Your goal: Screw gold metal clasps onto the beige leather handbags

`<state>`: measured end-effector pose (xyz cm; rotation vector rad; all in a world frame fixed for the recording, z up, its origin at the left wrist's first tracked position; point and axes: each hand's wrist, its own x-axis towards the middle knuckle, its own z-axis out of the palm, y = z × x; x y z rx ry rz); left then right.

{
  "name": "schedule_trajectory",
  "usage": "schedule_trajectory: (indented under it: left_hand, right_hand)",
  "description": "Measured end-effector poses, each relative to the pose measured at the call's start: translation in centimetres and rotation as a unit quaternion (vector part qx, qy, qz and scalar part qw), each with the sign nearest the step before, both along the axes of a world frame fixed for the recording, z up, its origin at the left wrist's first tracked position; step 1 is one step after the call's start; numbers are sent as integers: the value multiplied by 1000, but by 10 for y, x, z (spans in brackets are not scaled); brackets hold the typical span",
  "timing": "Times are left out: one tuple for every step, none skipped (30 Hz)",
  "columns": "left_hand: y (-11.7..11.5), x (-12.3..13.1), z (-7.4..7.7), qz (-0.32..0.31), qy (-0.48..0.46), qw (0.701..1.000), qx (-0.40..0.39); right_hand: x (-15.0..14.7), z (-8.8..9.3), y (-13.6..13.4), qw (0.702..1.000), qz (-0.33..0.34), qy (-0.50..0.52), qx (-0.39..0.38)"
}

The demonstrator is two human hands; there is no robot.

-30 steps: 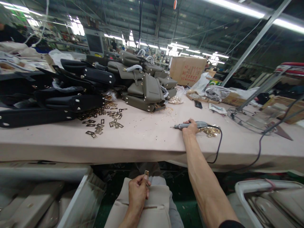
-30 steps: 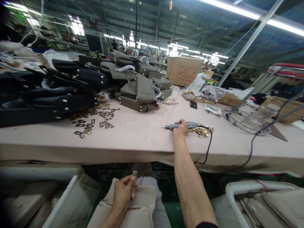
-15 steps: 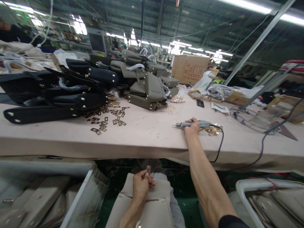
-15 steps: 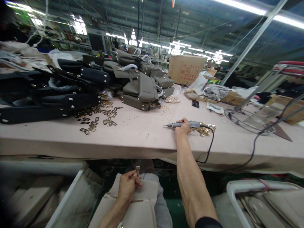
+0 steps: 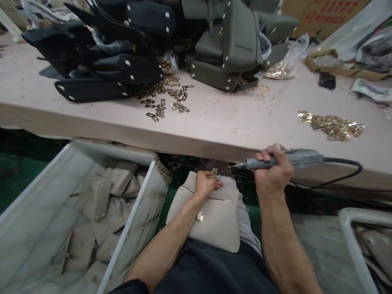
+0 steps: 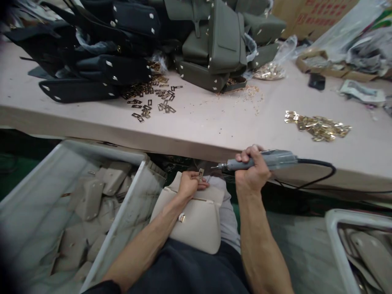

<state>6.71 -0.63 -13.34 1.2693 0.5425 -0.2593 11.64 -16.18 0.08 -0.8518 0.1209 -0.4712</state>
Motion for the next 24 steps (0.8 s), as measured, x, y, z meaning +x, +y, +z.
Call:
schedule_trajectory:
  left_hand:
    - [0,0,1,-4,-1,1000,-5]
    - [-1,0,2,-6,0,1000,-9]
    - [-1,-1,3,-8,1,1000,-12]
    - [-2,-1,4,-7,2,1000,-15]
    - [-2,-2,5,-5,4,1000,-19]
    - [-2,-2,6,-2,4,1000,-22]
    - [-2,-3,7,1,4,1000,-26]
    - [-2,-4,8,4,3,1000,-29]
    - [-2,-4,9,7,2,999,-33]
    - [-2,-5,10,9,-1,999,-35]
    - [-1,-6,11,11,-3,999,-37]
    - [-1,-6,12,13,-5,999,-39]
    - [-1,-7,12,15,-7,999,-40]
    - [-1,-7,13,16,-8,999,-41]
    - [-1,-7,13,18,-9,999,-42]
    - [-1,-7,14,19,-9,999,-42]
    - [-1,-7,14,20,-10,999,-41]
    - [-1,-7,14,21,-10,999,-41]
    - [-1,-7,14,21,-11,999,-40]
    - [-2,-7,14,21,-10,999,-40]
    - [-2,-7,14,21,-10,999,-39]
    - [-2,-7,14,21,-10,999,-38]
    - [-2,-7,14,21,-9,999,-38]
    - [-2,-7,13,21,-9,999,-38]
  right_hand:
    - [-7,-8,11,1000,-8,3,-14]
    - [-11,-15,20,999,-15,6,-30]
    - [-14,-22,29,999,-21,8,-45]
    - [-17,-29,36,998,-24,10,-59]
    - [-18,-34,42,997,-26,11,-72]
    - [-20,-39,46,996,-26,10,-84]
    - [-21,-43,50,995,-25,8,-94]
    - [-22,-47,53,995,-25,5,-101]
    - [-23,-49,56,994,-24,2,-106]
    - [-24,-51,57,994,-25,-1,-110]
    - [-25,-52,59,993,-27,-3,-114]
    - [-26,-53,60,993,-29,-4,-117]
    - [-27,-54,60,992,-32,-4,-120]
    - [-28,-54,61,992,-33,-3,-124]
    - [-28,-54,61,991,-34,-1,-129]
    - [-29,-54,61,990,-35,1,-133]
    - [-29,-55,61,990,-36,2,-137]
    - [-29,-55,61,990,-38,1,-139]
    - [-29,-55,61,989,-40,-2,-140]
    - [-29,-56,61,989,-42,-7,-139]
    - [-29,-56,61,989,-42,-11,-138]
    - [-29,-57,62,990,-41,-14,-138]
    - [-29,-57,62,990,-39,-16,-138]
    - [-29,-58,63,990,-36,-16,-139]
